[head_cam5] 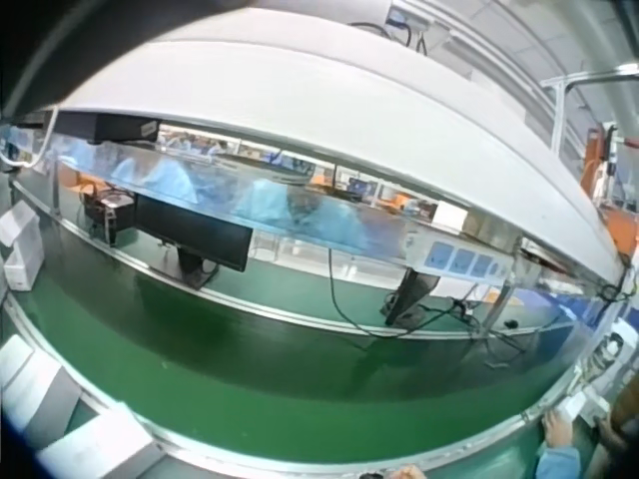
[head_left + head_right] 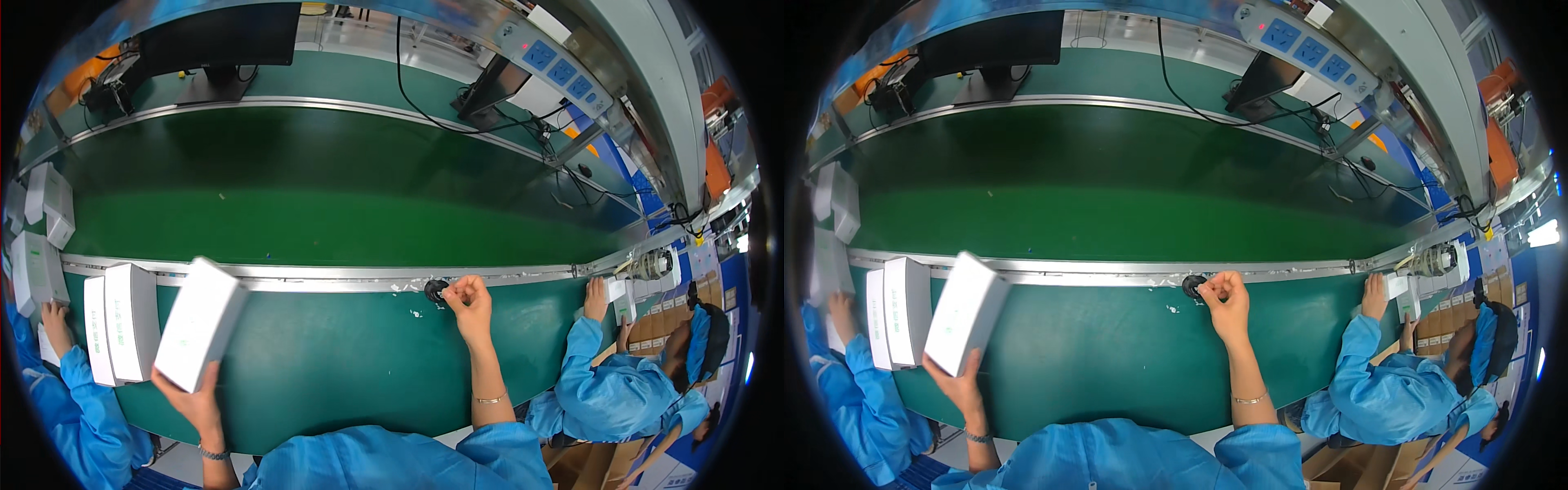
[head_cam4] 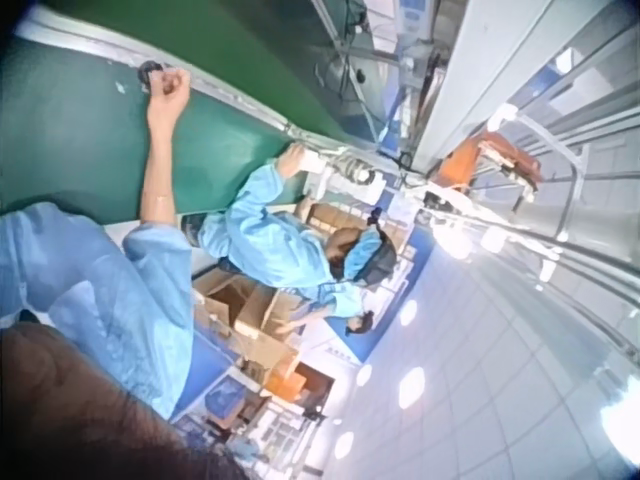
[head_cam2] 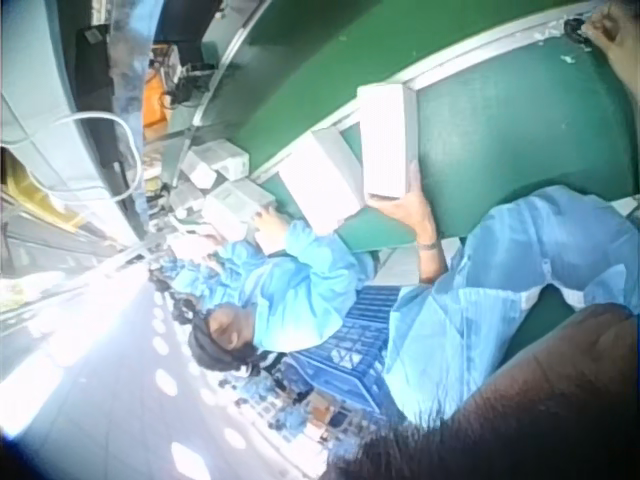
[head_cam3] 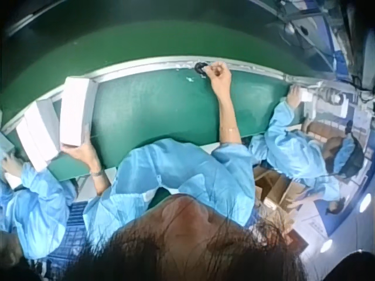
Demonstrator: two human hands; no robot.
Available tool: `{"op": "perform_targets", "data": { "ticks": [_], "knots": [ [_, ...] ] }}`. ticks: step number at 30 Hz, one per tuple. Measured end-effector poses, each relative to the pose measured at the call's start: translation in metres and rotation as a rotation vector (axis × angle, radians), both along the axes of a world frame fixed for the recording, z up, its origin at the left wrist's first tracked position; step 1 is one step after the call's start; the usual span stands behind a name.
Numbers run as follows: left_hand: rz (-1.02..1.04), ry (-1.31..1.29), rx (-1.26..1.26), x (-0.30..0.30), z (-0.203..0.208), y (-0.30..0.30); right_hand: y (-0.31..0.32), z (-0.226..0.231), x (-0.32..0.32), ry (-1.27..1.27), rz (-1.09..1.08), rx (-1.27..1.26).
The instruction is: Packing and inspecting white product boxes on an electronics assembly line.
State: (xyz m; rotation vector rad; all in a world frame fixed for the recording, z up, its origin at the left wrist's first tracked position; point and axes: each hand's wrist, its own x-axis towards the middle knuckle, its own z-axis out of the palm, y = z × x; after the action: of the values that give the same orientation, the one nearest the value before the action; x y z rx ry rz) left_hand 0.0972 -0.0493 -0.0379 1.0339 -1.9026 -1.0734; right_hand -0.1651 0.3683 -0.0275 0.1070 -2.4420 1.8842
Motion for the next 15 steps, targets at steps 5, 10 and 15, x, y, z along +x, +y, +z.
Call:
{"op": "perform_targets", "data": {
  "ticks": [5,10,15],
  "knots": [
    [0.219,0.031,0.044,0.025,0.001,-0.017,-0.001,-0.008,-0.009,-0.005,-0.059,0.165],
    [0.288,0.010,-0.043,0.034,-0.006,-0.021,-0.012,-0.005,-0.007,0.102,-0.144,0.484],
    [0.299,-0.019,-0.208,0.047,-0.009,-0.020,-0.020,0.004,0.005,0.192,-0.261,0.651]
  ]
}}
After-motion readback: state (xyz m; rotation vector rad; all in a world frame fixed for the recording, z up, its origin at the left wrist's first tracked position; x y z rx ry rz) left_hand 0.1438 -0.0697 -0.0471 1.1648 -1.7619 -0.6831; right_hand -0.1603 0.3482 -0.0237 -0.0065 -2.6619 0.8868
